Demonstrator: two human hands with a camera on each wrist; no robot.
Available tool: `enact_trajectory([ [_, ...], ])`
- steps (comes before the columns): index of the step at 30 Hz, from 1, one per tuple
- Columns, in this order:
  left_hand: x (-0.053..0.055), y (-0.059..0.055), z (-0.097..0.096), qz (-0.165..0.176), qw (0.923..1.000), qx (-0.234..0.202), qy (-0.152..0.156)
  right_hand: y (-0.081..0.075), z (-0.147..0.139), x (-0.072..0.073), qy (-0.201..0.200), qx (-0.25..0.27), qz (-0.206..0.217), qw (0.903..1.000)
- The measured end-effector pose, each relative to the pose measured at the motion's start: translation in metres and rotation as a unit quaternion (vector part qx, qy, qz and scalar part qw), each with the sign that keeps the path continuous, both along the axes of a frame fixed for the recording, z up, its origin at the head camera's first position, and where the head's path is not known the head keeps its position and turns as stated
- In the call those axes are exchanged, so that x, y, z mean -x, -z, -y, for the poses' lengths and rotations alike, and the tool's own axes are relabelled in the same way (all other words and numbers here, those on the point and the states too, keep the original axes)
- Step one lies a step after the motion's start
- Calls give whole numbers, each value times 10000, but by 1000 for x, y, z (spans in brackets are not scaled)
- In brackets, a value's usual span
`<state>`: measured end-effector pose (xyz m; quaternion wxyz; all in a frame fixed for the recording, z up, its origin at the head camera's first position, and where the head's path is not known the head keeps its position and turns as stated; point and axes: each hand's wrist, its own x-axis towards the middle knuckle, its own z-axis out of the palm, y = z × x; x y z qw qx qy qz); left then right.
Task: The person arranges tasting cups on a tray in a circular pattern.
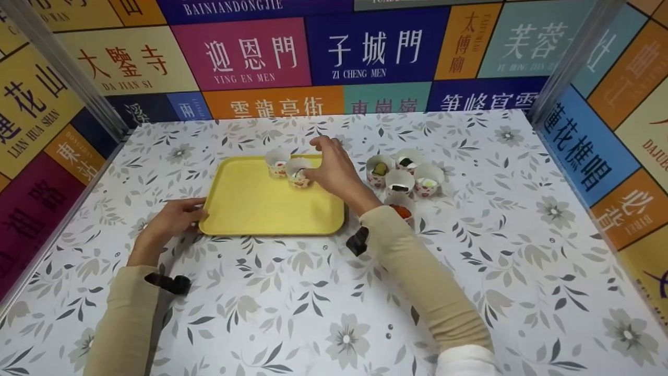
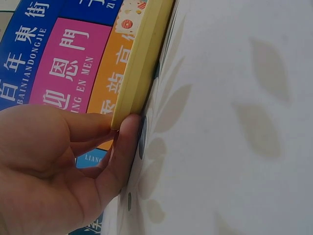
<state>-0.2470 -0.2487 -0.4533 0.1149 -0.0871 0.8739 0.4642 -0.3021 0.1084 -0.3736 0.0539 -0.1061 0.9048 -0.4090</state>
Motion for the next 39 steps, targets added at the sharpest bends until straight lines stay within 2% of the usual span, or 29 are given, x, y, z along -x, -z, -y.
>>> enact_trajectory([
  [14, -1, 2, -1, -4, 10000, 17, -42, -4, -45, -24, 114, 188, -649, 9976],
  [21, -1, 0, 0, 6, 9999, -133, 53, -7, -61, -34, 338, 247, -502, 9979],
  [25, -2, -1, 1, -7, 9998, -148, 101, -6, -71, -39, 270, 304, -564, 9976],
  [30, -2, -1, 0, 13, 10000, -56, 52, -2, -86, -40, 195, 383, -846, 9955],
  [37, -1, 0, 0, 10, 10000, -80, 11, 5, -104, -43, 189, 418, -738, 9962],
  [39, -1, 0, 0, -26, 10000, -65, 27, 8, -110, -43, 155, 416, -831, 9956],
])
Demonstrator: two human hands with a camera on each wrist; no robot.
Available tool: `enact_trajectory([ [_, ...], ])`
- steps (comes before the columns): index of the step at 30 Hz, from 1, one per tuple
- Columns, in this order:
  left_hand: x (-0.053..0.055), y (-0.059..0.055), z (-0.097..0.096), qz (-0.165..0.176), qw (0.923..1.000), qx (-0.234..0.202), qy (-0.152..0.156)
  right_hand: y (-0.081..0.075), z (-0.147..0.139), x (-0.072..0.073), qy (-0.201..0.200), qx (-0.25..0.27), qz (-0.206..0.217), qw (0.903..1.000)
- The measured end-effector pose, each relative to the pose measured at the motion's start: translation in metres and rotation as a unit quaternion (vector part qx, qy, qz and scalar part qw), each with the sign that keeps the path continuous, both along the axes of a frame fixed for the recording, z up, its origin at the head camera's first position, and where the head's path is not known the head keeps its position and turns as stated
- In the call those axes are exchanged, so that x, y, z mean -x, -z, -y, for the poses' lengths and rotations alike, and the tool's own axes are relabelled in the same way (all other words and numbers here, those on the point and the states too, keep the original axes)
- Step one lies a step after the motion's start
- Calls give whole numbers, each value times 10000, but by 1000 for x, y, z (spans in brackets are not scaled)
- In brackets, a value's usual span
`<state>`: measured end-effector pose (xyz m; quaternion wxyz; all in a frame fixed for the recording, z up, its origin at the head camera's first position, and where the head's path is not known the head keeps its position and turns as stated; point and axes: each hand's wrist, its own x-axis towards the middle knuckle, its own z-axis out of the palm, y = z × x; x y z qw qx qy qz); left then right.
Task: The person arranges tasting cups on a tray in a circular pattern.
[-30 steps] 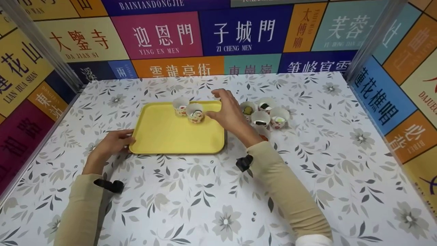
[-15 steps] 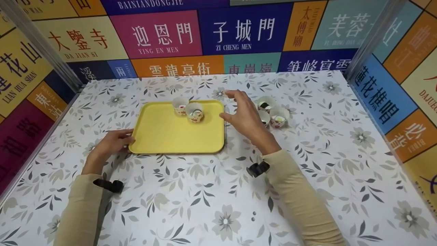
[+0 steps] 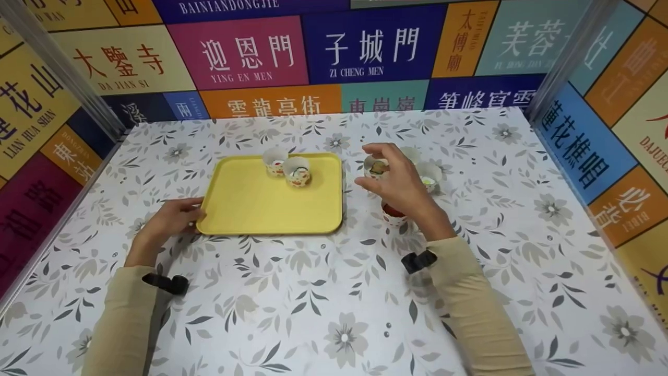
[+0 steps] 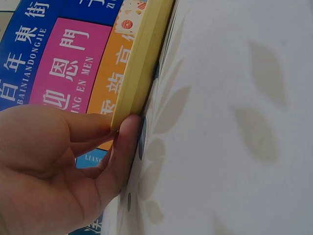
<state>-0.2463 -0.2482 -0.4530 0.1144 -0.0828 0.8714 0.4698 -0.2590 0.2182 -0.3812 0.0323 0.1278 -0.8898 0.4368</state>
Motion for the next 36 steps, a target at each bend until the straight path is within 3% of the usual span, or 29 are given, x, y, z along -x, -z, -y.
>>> enact_trajectory([
  [8, 1, 2, 1, -54, 10000, 2, 32, 14, -27, -3, -103, -125, -407, 9990],
  [18, 1, 3, 1, -6, 9999, -122, 45, 24, -51, -3, 53, -151, 296, 9994],
  [26, 2, 1, 1, 5, 10000, -22, 30, 30, -70, -4, -407, -183, 613, 9971],
  [32, 2, 1, 1, -88, 10000, -42, -2, 34, -78, -2, -505, -229, 586, 9967],
  [36, 0, 1, 2, -187, 9998, -102, 46, 33, -81, -1, -582, -474, 876, 9933],
])
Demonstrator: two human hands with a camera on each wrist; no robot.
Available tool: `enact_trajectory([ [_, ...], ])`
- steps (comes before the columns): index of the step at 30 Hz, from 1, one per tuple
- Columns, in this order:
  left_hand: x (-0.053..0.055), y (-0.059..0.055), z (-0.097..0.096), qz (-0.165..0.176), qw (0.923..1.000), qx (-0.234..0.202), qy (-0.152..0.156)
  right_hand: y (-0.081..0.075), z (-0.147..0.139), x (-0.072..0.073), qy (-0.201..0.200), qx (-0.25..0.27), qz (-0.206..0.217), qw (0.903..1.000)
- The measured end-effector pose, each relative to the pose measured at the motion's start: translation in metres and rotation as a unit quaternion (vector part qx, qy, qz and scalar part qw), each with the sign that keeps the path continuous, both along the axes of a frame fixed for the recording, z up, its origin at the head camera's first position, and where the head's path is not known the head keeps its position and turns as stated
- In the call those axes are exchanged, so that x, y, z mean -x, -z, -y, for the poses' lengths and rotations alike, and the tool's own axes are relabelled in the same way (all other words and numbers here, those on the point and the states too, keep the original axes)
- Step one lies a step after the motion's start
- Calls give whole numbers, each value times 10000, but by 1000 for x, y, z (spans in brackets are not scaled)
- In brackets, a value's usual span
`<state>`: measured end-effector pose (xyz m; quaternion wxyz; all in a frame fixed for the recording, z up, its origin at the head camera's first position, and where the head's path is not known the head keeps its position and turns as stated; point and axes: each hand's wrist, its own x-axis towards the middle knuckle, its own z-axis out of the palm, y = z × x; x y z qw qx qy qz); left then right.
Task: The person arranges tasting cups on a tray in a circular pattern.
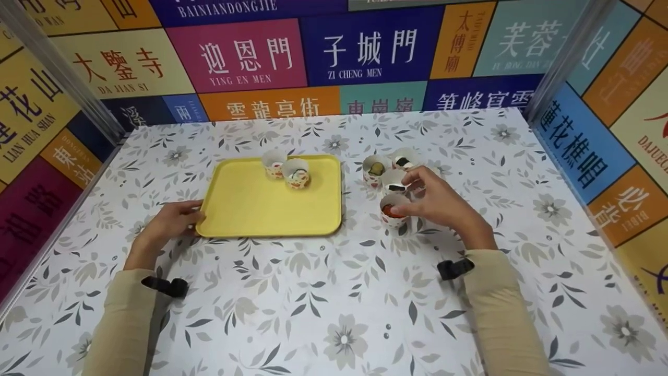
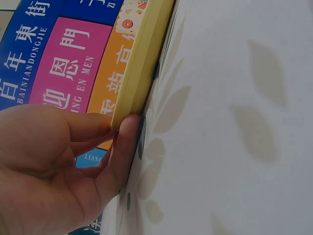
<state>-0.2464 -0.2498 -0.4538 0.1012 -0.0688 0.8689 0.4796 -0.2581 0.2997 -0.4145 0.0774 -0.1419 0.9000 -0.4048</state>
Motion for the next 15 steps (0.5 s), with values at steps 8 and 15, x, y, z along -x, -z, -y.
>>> enact_trajectory([
  [8, -1, 1, 2, 17, 10000, 45, 0, 0, -2, 0, -188, -101, 458, 9987],
  [15, 1, 1, -1, 33, 9997, 221, -8, 5, -9, 2, -219, -302, 751, 9965],
])
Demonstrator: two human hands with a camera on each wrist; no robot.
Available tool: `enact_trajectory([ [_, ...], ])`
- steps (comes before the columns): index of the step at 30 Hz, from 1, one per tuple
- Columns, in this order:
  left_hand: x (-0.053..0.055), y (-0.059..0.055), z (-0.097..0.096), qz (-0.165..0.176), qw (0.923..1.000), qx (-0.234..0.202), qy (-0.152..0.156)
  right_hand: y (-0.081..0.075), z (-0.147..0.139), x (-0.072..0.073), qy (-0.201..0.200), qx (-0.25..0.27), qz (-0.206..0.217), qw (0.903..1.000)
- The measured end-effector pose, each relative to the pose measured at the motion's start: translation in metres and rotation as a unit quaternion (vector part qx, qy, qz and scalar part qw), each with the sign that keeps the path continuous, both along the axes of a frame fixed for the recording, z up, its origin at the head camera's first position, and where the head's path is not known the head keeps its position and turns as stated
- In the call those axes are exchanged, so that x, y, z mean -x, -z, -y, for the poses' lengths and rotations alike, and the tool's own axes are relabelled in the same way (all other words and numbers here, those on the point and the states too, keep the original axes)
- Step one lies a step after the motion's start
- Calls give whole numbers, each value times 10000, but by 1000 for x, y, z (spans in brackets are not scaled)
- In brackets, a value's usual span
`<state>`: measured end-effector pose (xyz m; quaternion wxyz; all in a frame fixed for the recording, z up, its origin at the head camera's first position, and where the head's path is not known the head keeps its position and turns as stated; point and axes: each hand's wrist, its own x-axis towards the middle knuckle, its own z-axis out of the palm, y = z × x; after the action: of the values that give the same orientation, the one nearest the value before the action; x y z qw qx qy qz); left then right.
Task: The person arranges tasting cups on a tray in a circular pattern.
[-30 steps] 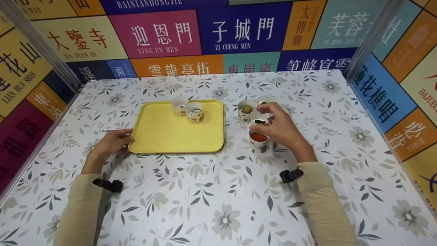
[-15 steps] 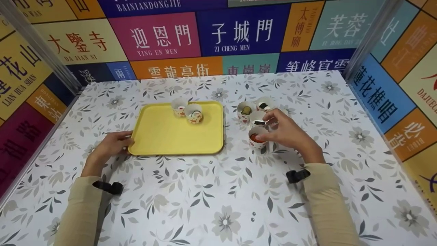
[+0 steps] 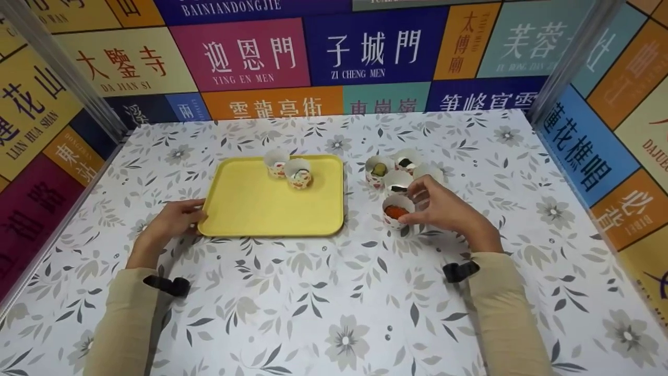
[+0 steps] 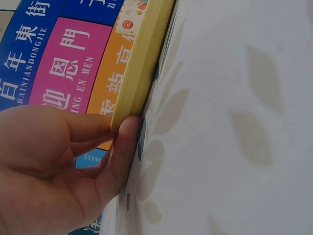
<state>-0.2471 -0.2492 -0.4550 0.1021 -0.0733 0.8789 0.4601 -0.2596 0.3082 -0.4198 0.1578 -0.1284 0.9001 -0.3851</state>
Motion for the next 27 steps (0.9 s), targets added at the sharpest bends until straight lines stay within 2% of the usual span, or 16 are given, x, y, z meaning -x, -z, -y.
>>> enact_trajectory([
  [11, -1, 0, 0, 5, 9999, -157, -29, 10, -5, 3, -322, 91, 180, 9993],
  [21, -2, 0, 0, 78, 9994, -326, 4, 13, -3, 2, -342, 39, 280, 9990],
  [27, -2, 0, 0, 146, 9993, -337, -16, 14, 0, 2, -316, -125, 186, 9993],
])
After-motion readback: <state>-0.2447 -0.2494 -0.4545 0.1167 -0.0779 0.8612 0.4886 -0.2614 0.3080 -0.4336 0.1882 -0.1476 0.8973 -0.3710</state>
